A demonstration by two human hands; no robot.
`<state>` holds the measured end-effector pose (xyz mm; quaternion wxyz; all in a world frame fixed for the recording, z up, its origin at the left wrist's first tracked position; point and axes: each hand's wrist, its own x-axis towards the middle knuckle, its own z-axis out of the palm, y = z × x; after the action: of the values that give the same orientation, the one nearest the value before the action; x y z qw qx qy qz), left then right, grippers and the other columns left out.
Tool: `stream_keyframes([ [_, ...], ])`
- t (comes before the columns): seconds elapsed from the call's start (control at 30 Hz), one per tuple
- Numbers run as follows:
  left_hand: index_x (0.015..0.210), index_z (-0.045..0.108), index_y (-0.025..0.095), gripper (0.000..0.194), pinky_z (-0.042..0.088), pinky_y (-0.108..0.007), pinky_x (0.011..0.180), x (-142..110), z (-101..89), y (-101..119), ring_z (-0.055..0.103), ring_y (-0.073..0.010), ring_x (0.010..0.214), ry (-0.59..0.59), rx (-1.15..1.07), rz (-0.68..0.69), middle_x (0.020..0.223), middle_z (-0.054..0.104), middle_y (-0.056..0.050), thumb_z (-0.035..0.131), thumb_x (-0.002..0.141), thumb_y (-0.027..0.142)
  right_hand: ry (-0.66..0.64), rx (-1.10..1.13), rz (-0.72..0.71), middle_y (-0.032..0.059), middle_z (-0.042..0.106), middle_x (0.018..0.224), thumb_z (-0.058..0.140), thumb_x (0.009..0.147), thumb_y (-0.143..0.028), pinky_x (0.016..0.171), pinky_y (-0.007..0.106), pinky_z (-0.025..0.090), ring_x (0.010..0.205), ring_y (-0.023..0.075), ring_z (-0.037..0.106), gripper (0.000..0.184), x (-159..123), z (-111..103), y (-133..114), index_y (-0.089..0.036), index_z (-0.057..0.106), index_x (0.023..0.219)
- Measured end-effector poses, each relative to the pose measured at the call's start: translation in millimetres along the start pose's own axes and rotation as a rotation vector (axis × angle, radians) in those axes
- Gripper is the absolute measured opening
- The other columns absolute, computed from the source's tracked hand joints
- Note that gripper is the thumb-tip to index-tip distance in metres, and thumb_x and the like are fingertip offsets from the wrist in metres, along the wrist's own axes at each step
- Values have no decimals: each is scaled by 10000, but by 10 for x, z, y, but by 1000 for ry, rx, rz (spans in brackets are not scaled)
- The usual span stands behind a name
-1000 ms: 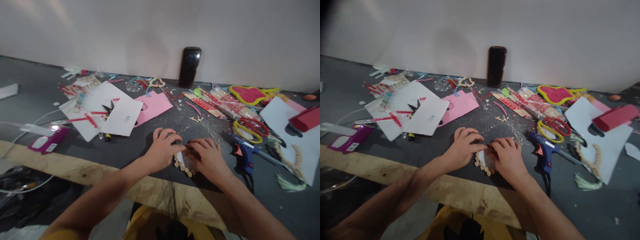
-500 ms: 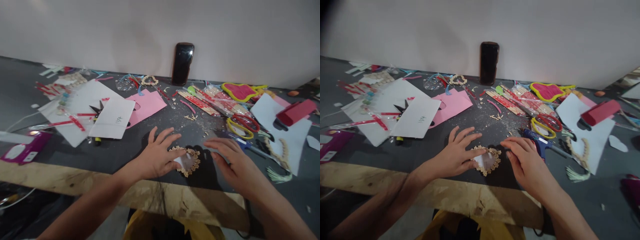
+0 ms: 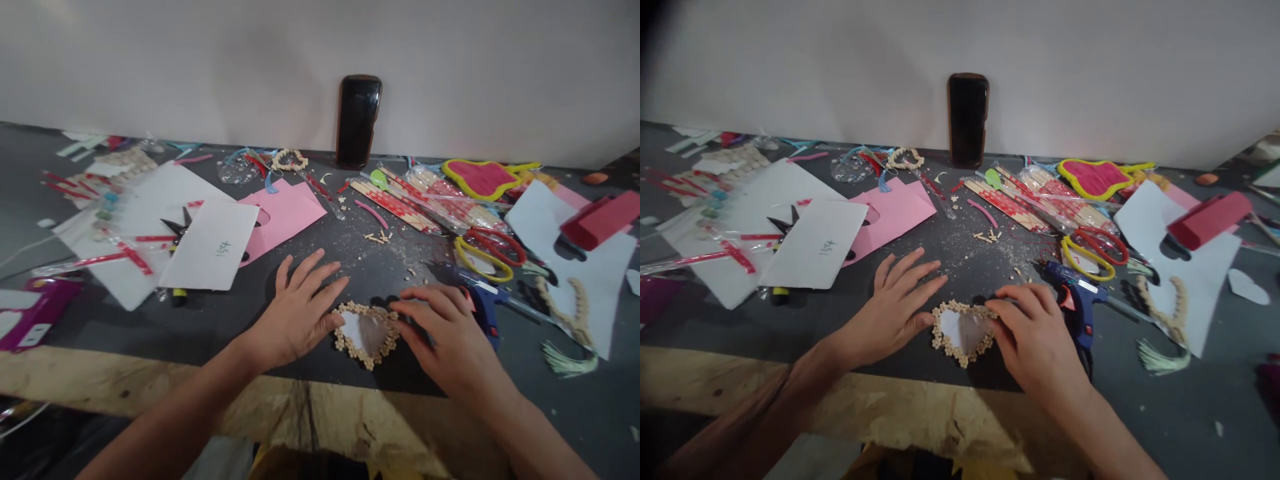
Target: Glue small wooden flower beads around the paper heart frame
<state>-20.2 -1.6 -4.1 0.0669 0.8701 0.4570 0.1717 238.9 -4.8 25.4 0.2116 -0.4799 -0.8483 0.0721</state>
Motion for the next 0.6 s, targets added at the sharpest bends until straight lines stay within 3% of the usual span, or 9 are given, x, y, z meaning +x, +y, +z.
stream_keyframes([
  [0.2, 1312, 533, 239, 344, 87, -518, 1171, 25, 2, 23, 281, -283, 1415, 78, -61, -53, 1386, 540, -63, 413, 996, 302, -204, -27, -10, 74, 665, 1138, 609, 866, -257, 952, 508, 435, 1077, 295, 514, 187, 203, 176, -141, -222, 702, 1025],
  [0.33, 1247, 582, 243, 351, 142, -522, 1141, 41, -16, 42, 323, -287, 1378, 119, -56, -106, 1336, 580, -48, 441, 937, 160, -211, -41, -3, 71, 667, 1148, 582, 893, -293, 955, 505, 411, 1095, 298, 510, 182, 242, 251, -144, -234, 707, 1012],
  [0.6, 1204, 614, 228, 372, 179, -543, 1109, 21, -4, 45, 332, -303, 1352, 119, -79, -63, 1297, 590, -64, 511, 862, 123, -190, -70, -15, 60, 677, 1124, 555, 908, -266, 929, 460, 398, 1094, 279, 508, 177, 226, 245, -132, -253, 709, 993],
])
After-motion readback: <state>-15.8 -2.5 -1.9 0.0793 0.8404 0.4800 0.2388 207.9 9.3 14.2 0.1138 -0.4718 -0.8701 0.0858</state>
